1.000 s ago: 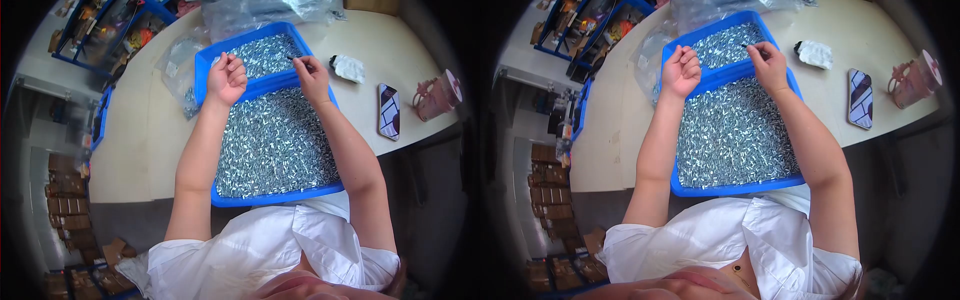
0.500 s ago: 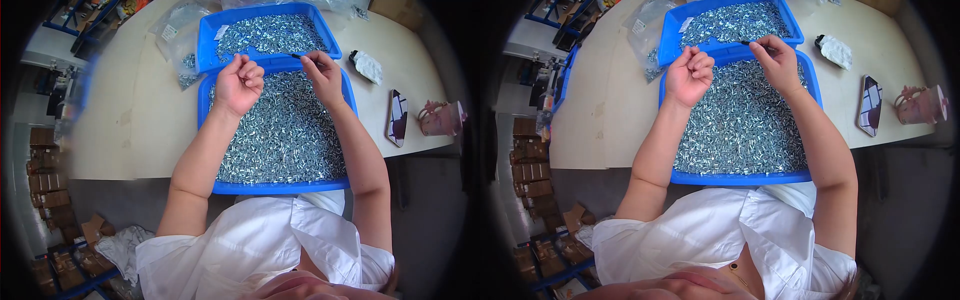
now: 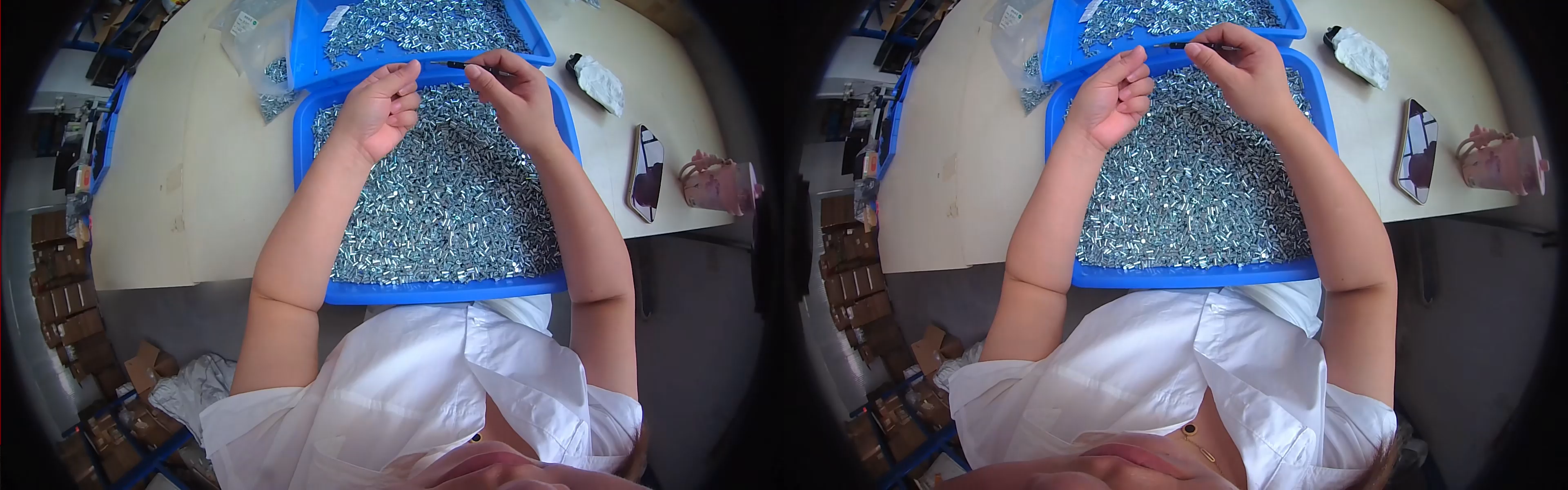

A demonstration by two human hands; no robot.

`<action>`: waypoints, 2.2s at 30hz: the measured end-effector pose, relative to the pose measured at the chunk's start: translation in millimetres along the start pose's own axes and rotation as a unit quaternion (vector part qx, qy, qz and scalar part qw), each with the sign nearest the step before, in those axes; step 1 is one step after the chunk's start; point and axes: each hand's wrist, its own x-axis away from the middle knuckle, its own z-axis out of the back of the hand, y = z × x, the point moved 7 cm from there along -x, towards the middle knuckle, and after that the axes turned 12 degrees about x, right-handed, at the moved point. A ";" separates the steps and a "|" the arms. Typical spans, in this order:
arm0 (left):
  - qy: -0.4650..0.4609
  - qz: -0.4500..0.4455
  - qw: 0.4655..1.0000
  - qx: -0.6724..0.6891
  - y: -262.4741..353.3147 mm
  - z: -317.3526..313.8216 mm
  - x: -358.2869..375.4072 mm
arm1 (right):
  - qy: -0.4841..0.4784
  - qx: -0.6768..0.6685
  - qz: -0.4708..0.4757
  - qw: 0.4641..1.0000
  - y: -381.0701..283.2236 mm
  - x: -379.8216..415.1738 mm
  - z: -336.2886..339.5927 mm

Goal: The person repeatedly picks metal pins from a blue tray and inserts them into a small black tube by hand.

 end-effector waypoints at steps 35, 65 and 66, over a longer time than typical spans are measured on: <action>0.018 -0.380 0.736 -0.560 26.0 -29.2 22.5 | -0.130 -0.115 -0.200 0.964 25.4 3.1 -8.6; 0.060 -0.169 0.914 -0.363 7.2 -15.7 9.8 | -0.131 0.018 -0.206 0.970 30.9 3.0 -5.3; 0.061 -0.169 0.914 -0.363 7.2 -14.6 9.9 | -0.136 0.017 -0.205 0.969 30.7 3.3 -6.0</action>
